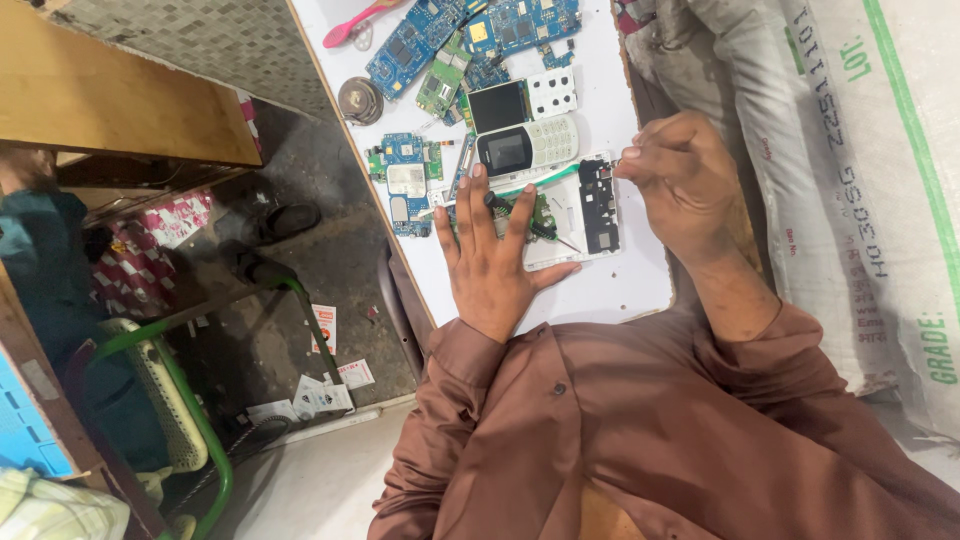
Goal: The person picks up a smartphone, inspects it, and places it in a container. They then use a screwdriver to work on a disassembled mobile phone on the table, manipulating small components and adjusting parts.
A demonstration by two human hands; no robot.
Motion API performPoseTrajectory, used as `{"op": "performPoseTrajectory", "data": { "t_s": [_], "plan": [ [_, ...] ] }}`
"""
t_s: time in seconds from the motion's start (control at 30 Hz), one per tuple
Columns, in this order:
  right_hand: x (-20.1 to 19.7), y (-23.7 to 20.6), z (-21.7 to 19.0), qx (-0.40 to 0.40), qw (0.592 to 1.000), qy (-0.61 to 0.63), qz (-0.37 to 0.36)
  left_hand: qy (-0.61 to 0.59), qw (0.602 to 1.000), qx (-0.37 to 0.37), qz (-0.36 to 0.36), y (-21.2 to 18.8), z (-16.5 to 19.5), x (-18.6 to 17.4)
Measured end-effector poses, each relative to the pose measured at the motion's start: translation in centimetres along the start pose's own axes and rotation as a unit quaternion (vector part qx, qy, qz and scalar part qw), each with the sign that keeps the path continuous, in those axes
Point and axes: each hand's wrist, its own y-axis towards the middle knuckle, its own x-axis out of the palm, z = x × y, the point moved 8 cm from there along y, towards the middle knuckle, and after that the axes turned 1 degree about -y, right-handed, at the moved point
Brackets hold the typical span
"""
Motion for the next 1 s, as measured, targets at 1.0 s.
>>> {"op": "performPoseTrajectory", "data": {
  "t_s": [1.0],
  "plan": [
    [0.7,-0.5,0.2,-0.012,0.999,-0.006,0.037,-0.008,1.000,0.002,-0.003,0.1,-0.2,-0.3]
  ]
}}
